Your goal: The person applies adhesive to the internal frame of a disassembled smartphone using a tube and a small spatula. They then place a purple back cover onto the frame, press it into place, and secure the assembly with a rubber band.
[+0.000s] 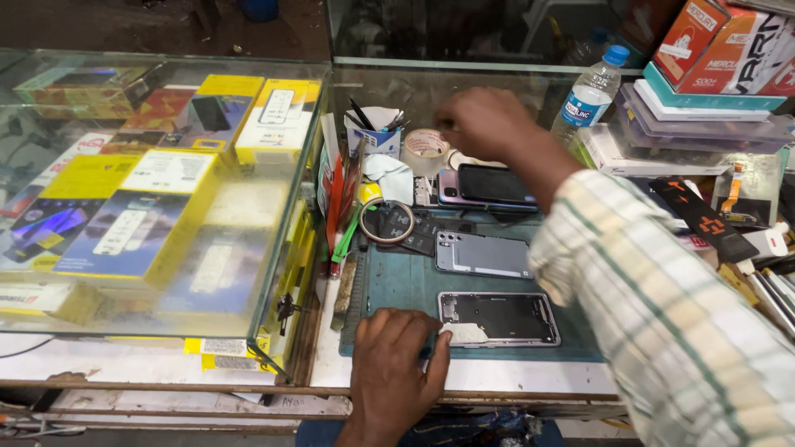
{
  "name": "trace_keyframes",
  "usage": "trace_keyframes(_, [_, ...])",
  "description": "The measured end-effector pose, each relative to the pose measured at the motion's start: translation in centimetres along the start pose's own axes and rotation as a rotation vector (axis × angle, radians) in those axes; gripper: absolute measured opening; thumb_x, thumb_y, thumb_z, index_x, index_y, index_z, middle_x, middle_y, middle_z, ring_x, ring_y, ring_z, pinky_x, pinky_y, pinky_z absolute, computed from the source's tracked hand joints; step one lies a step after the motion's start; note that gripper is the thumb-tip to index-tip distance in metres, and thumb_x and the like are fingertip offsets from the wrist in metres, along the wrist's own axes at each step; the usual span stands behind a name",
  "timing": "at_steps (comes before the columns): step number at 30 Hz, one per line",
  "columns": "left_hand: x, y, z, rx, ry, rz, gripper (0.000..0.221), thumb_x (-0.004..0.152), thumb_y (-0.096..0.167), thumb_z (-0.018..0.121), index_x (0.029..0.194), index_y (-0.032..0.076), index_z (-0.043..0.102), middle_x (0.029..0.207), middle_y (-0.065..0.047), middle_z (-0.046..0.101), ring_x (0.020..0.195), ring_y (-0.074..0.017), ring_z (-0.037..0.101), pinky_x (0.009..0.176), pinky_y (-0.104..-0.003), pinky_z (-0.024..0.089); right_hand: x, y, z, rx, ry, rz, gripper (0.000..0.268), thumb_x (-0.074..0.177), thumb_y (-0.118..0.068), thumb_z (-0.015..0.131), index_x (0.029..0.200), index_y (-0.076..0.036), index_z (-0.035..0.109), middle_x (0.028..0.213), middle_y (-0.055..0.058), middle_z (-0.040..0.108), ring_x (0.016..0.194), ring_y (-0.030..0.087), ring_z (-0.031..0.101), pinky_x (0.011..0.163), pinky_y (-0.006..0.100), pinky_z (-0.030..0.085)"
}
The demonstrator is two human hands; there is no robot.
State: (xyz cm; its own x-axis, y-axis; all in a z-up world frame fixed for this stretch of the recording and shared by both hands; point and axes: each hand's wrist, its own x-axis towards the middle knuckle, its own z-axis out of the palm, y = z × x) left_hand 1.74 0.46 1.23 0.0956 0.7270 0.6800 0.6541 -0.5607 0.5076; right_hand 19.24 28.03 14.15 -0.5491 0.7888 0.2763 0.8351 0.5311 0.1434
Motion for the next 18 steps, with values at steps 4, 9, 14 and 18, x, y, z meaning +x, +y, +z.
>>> trace_keyframes(4, [-0.1, -0.2, 0.0, -0.008, 0.043, 0.012, 0.008, 0.087, 0.017, 0.075, 0.087, 0.01, 0.071, 0.088, -0.005, 0.068, 0.088, -0.0258, 0.063, 0.078, -0.041, 0.042, 3.9, -1.0, 3.3, 0.046, 0.055, -0.001, 0.041, 0.082, -0.02, 0.067, 0.122, -0.024, 0.075, 0.112, 0.014, 0.073, 0.104, 0.037, 0.068, 0.082, 0.054, 0.054])
trace_keyframes(9, [-0.1, -0.3, -0.1, -0.05, 0.056, 0.021, 0.009, 0.086, 0.016, 0.076, 0.086, 0.01, 0.07, 0.086, -0.004, 0.069, 0.087, -0.0253, 0.063, 0.078, -0.041, 0.043, 6.0, -2.6, 5.4, 0.094, 0.036, 0.099, 0.033, 0.084, -0.021, 0.067, 0.116, -0.027, 0.078, 0.109, 0.011, 0.075, 0.104, 0.035, 0.069, 0.085, 0.052, 0.054])
trace_keyframes(14, [-0.2, -0.5, 0.0, -0.066, 0.061, 0.009, 0.009, 0.086, 0.016, 0.076, 0.085, 0.01, 0.07, 0.085, -0.004, 0.07, 0.086, -0.025, 0.063, 0.077, -0.041, 0.043, 6.2, -1.8, 4.4, 0.211, 0.114, 0.167, 0.023, 0.086, -0.029, 0.072, 0.108, -0.026, 0.08, 0.105, 0.007, 0.077, 0.1, 0.031, 0.07, 0.082, 0.048, 0.054])
trace_keyframes(18, [-0.1, -0.4, -0.1, -0.084, 0.065, -0.021, 0.009, 0.086, 0.016, 0.075, 0.085, 0.009, 0.07, 0.086, -0.005, 0.069, 0.086, -0.0259, 0.063, 0.077, -0.041, 0.043, 5.0, 2.1, 1.2, 0.375, 0.277, 0.215, 0.023, 0.089, -0.017, 0.074, 0.111, -0.017, 0.079, 0.098, 0.011, 0.078, 0.087, 0.025, 0.075, 0.078, 0.038, 0.057])
